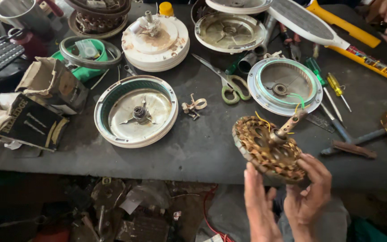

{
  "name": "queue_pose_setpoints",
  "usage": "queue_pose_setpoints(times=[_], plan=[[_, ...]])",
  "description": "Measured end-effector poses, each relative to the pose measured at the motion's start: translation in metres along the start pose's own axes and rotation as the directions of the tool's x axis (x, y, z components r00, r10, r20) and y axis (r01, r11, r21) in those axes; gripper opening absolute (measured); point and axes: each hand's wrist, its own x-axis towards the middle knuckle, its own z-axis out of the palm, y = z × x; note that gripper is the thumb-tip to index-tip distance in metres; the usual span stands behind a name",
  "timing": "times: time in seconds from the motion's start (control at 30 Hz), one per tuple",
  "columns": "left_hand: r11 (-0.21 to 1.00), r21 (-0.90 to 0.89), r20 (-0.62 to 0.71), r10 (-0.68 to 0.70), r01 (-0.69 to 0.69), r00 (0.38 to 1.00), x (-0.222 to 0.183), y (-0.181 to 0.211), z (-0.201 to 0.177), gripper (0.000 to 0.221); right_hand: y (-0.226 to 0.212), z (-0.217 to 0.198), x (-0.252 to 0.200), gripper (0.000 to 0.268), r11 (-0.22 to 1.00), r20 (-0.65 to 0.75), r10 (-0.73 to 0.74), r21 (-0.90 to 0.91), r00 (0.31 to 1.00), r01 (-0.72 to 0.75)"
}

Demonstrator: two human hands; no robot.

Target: The person handles a disassembled electric motor rotor, rotating it and pointing at the copper windings. They then place the rotor into a motor housing and briefly handle other disassembled motor parts on the workbench.

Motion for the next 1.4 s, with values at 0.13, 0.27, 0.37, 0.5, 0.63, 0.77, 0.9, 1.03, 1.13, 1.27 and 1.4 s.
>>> queue_pose_setpoints(times=[0.13,0.27,0.37,0.5,0.63,0.77,0.9,1.03,1.13,1.27,1.4], plan=[[0.831,-0.156,-0.219,-0.557,0.534,0.801,0.036,-0.049,0.004,0.075,0.010,-0.002,0.004,0.052,0.965,-0.037,0.096,0.248,0.995,-0.084],[0.909,-0.133,-0.124,-0.410,0.395,0.903,0.030,-0.094,-0.014,0.071,0.021,0.001,-0.001,0.057,0.890,-0.042,0.205,0.424,0.978,-0.168],[0.928,-0.122,-0.108,-0.366,0.353,0.924,0.030,-0.114,-0.027,0.071,0.028,0.001,-0.004,0.061,0.879,-0.038,0.211,0.444,0.977,-0.173],[0.938,-0.119,-0.066,-0.336,0.327,0.940,0.030,-0.122,-0.034,0.072,0.031,0.004,-0.006,0.063,0.844,-0.032,0.201,0.514,0.979,-0.156],[0.936,-0.101,-0.061,-0.344,0.337,0.937,0.033,-0.117,-0.031,0.073,0.031,0.000,-0.009,0.064,0.876,-0.016,0.239,0.436,0.971,-0.208],[0.942,-0.064,-0.071,-0.335,0.331,0.940,0.024,-0.100,-0.027,0.073,0.031,0.001,-0.008,0.064,0.856,-0.014,0.215,0.485,0.977,-0.182],[0.935,-0.046,-0.085,-0.355,0.352,0.931,0.029,-0.093,-0.023,0.073,0.031,0.001,-0.007,0.063,0.856,-0.013,0.208,0.487,0.978,-0.176],[0.933,-0.077,-0.099,-0.359,0.352,0.928,0.034,-0.099,-0.025,0.071,0.030,0.000,-0.006,0.063,0.862,-0.002,0.213,0.472,0.977,-0.187],[0.938,-0.033,-0.109,-0.346,0.344,0.932,0.036,-0.100,-0.027,0.070,0.029,0.001,-0.004,0.065,0.848,-0.009,0.205,0.500,0.979,-0.173],[0.952,-0.005,-0.113,-0.304,0.305,0.946,0.036,-0.086,-0.020,0.071,0.025,-0.001,-0.003,0.063,0.856,0.003,0.218,0.479,0.976,-0.193],[0.950,0.034,-0.080,-0.307,0.310,0.948,0.032,-0.057,-0.007,0.072,0.022,-0.002,-0.001,0.063,0.859,0.005,0.224,0.471,0.975,-0.200]])
